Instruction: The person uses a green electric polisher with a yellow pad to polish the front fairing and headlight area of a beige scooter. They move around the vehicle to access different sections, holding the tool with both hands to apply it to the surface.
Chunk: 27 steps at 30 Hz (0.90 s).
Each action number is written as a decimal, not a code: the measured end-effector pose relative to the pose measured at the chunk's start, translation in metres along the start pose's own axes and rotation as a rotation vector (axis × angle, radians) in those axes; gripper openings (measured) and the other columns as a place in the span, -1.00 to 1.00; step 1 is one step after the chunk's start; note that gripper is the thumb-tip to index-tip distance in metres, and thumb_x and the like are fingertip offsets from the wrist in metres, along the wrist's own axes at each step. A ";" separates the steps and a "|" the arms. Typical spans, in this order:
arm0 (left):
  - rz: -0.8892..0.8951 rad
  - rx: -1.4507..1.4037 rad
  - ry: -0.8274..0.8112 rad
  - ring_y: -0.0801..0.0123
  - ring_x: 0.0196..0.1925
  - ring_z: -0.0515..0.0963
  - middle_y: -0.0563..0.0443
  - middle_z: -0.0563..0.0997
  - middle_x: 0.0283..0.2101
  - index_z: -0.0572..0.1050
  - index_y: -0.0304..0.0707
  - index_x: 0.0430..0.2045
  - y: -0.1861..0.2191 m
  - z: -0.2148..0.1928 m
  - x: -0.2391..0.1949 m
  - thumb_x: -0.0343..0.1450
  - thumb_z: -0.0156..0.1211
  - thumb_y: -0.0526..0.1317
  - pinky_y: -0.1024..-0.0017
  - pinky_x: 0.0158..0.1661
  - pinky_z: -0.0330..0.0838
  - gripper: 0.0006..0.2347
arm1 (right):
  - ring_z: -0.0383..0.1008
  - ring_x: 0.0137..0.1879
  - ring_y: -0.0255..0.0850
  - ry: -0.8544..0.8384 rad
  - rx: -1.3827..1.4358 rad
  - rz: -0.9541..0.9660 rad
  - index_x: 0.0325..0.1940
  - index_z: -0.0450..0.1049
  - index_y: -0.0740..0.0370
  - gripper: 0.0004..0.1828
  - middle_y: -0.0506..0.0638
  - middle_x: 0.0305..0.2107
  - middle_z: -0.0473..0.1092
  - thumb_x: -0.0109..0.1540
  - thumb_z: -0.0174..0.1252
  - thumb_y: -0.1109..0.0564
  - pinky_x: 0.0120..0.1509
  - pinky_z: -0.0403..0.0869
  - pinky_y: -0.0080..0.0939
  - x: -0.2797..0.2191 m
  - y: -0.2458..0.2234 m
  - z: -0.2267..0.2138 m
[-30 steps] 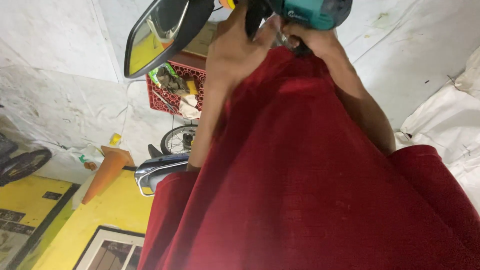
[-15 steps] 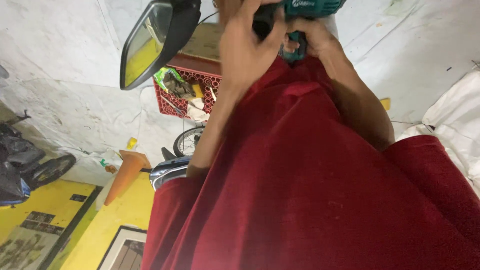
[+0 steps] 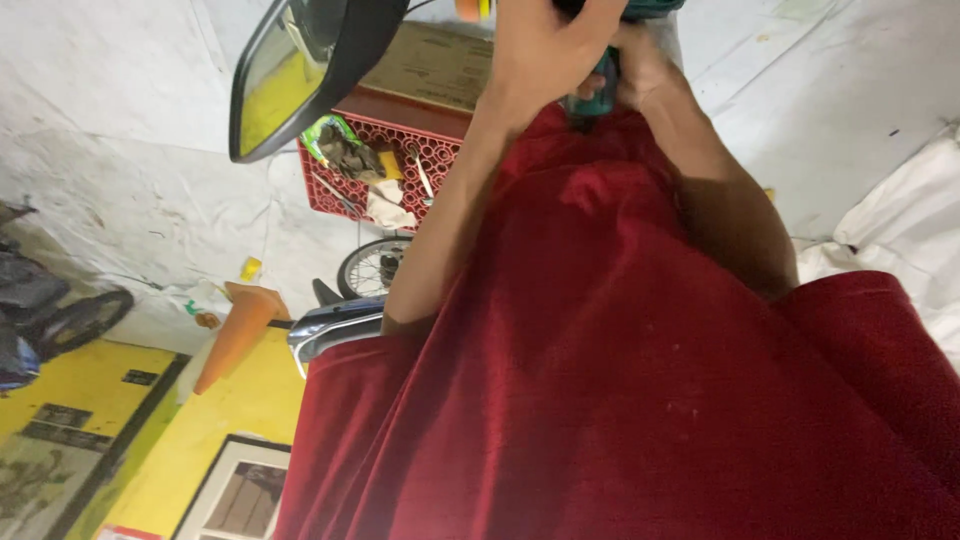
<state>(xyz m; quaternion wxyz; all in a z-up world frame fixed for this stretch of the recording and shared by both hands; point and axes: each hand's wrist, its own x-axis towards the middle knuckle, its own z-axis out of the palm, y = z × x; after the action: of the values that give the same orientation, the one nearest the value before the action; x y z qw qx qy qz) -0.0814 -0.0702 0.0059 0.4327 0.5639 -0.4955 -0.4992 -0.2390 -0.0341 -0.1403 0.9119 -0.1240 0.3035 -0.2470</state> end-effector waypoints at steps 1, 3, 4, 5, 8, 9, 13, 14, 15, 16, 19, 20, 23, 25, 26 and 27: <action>-0.279 0.024 -0.070 0.61 -0.68 0.56 0.14 0.49 -0.70 0.50 -0.38 -0.62 0.007 0.002 0.001 0.45 0.17 -0.23 0.52 -0.58 0.52 -0.76 | 0.31 -0.50 -0.22 0.021 0.027 -0.054 -0.19 0.46 0.29 -0.73 0.08 -0.41 0.40 0.44 0.15 0.01 -0.38 0.33 -0.19 0.003 0.006 -0.008; -0.188 0.149 -0.032 0.65 -0.68 0.57 0.17 0.52 -0.71 0.53 -0.36 -0.62 -0.029 0.000 0.003 0.42 0.22 -0.22 0.58 -0.62 0.50 -0.78 | 0.29 -0.51 -0.24 -0.022 0.046 0.018 -0.18 0.46 0.29 -0.75 0.08 -0.40 0.40 0.41 0.15 0.04 -0.37 0.34 -0.20 0.000 -0.007 -0.008; -0.095 0.280 -0.008 0.68 -0.69 0.58 0.21 0.55 -0.72 0.57 -0.35 -0.62 -0.046 -0.001 0.008 0.38 0.28 -0.21 0.63 -0.65 0.48 -0.80 | 0.27 -0.51 -0.26 -0.060 0.073 0.077 -0.17 0.45 0.30 -0.78 0.09 -0.39 0.40 0.37 0.15 0.06 -0.35 0.34 -0.22 0.002 -0.015 -0.008; -0.090 0.282 -0.001 0.68 -0.69 0.58 0.21 0.55 -0.72 0.57 -0.35 -0.62 -0.053 -0.005 0.005 0.38 0.28 -0.21 0.63 -0.65 0.48 -0.80 | 0.27 -0.51 -0.26 -0.066 0.068 0.078 -0.17 0.45 0.30 -0.78 0.09 -0.39 0.40 0.37 0.15 0.06 -0.35 0.34 -0.22 0.004 -0.027 -0.004; -0.193 -0.090 0.119 0.60 -0.57 0.52 0.13 0.56 -0.60 0.53 -0.40 -0.60 -0.057 -0.005 -0.008 0.49 0.16 -0.30 0.54 -0.56 0.41 -0.77 | 0.20 -0.54 -0.33 -0.111 -0.053 0.318 -0.20 0.45 0.32 -0.80 0.09 -0.44 0.36 0.30 0.13 0.09 -0.40 0.28 -0.29 -0.004 -0.056 0.006; -0.126 -0.174 0.140 0.58 -0.54 0.53 0.12 0.56 -0.57 0.51 -0.40 -0.57 -0.046 -0.003 -0.011 0.50 0.16 -0.31 0.52 -0.53 0.42 -0.79 | 0.18 -0.54 -0.34 -0.119 -0.136 0.320 -0.19 0.44 0.32 -0.81 0.08 -0.46 0.35 0.31 0.12 0.10 -0.42 0.27 -0.30 -0.008 -0.065 0.010; -0.060 -0.268 0.120 0.58 -0.55 0.60 0.12 0.59 -0.58 0.54 -0.40 -0.57 -0.035 0.000 -0.010 0.45 0.19 -0.33 0.50 -0.55 0.50 -0.83 | 0.25 -0.47 -0.34 -0.144 -0.228 0.204 -0.17 0.42 0.32 -0.86 0.08 -0.44 0.34 0.35 0.12 0.16 -0.41 0.26 -0.33 -0.006 -0.069 0.009; -0.058 -0.273 0.126 0.58 -0.55 0.60 0.12 0.59 -0.58 0.54 -0.40 -0.57 -0.033 0.004 -0.008 0.45 0.19 -0.33 0.50 -0.55 0.50 -0.83 | 0.25 -0.47 -0.34 -0.145 -0.235 0.208 -0.17 0.42 0.32 -0.86 0.08 -0.44 0.34 0.35 0.12 0.16 -0.41 0.26 -0.33 -0.007 -0.073 0.008; -0.098 -0.182 0.142 0.61 -0.60 0.56 0.13 0.57 -0.63 0.54 -0.38 -0.60 -0.030 0.008 -0.006 0.44 0.19 -0.32 0.52 -0.58 0.45 -0.82 | 0.26 -0.48 -0.34 -0.147 -0.235 0.211 -0.18 0.43 0.33 -0.86 0.09 -0.44 0.34 0.35 0.11 0.16 -0.41 0.28 -0.34 -0.009 -0.078 0.007; -0.140 -0.086 0.159 0.64 -0.64 0.53 0.14 0.55 -0.69 0.54 -0.37 -0.64 -0.027 0.010 -0.005 0.43 0.20 -0.31 0.54 -0.62 0.39 -0.80 | 0.27 -0.48 -0.35 -0.153 -0.232 0.214 -0.19 0.43 0.33 -0.85 0.09 -0.44 0.35 0.36 0.11 0.17 -0.42 0.30 -0.35 -0.010 -0.082 0.007; -0.131 0.180 0.287 0.65 -0.57 0.50 0.14 0.55 -0.64 0.56 -0.38 -0.55 -0.076 -0.002 -0.019 0.41 0.26 -0.30 0.55 -0.53 0.40 -0.87 | 0.22 -0.55 -0.36 -0.079 -0.363 0.302 -0.19 0.46 0.29 -0.86 0.08 -0.46 0.36 0.32 0.10 0.15 -0.48 0.31 -0.37 -0.013 -0.094 0.026; -0.126 0.176 0.288 0.65 -0.57 0.50 0.14 0.55 -0.64 0.56 -0.38 -0.55 -0.058 -0.007 -0.017 0.41 0.26 -0.30 0.55 -0.53 0.40 -0.87 | 0.22 -0.55 -0.36 -0.077 -0.368 0.298 -0.19 0.46 0.29 -0.86 0.08 -0.46 0.36 0.32 0.10 0.15 -0.48 0.31 -0.37 -0.015 -0.096 0.035; 0.176 -0.215 0.292 0.56 -0.54 0.50 0.12 0.56 -0.58 0.51 -0.36 -0.57 -0.022 -0.015 -0.017 0.53 0.13 -0.31 0.46 -0.47 0.35 -0.77 | 0.27 -0.53 -0.34 0.028 -0.519 0.230 -0.20 0.46 0.27 -0.90 0.09 -0.47 0.37 0.31 0.16 0.18 -0.50 0.29 -0.37 -0.023 -0.101 0.054; 0.230 0.008 0.433 0.56 -0.56 0.40 0.07 0.53 -0.57 0.52 -0.41 -0.57 -0.020 -0.022 -0.034 0.50 0.19 -0.34 0.53 -0.49 0.24 -0.80 | 0.35 -0.50 -0.32 0.077 -0.563 0.134 -0.20 0.47 0.26 -0.93 0.06 -0.45 0.41 0.29 0.18 0.19 -0.49 0.32 -0.34 -0.030 -0.093 0.061; 0.229 0.009 0.443 0.56 -0.56 0.40 0.07 0.53 -0.57 0.52 -0.41 -0.57 -0.018 -0.028 -0.043 0.50 0.19 -0.34 0.53 -0.49 0.24 -0.80 | 0.35 -0.50 -0.32 0.072 -0.568 0.140 -0.20 0.47 0.26 -0.93 0.06 -0.45 0.41 0.29 0.18 0.19 -0.49 0.32 -0.34 -0.036 -0.090 0.064; 0.179 -0.173 0.463 0.51 -0.48 0.47 -0.03 0.59 -0.45 0.51 -0.46 -0.53 -0.017 -0.033 -0.052 0.49 0.15 -0.34 0.49 -0.41 0.31 -0.82 | 0.38 -0.49 -0.33 0.124 -0.685 0.128 -0.25 0.48 0.27 -0.90 0.03 -0.47 0.42 0.31 0.19 0.19 -0.45 0.35 -0.34 -0.041 -0.087 0.067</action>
<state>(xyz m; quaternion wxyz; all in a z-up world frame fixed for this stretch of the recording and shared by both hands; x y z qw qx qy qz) -0.0471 -0.0171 0.0002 0.6237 0.5779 -0.3865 -0.3572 -0.2586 -0.0806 -0.0346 0.8108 -0.3882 0.4306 -0.0805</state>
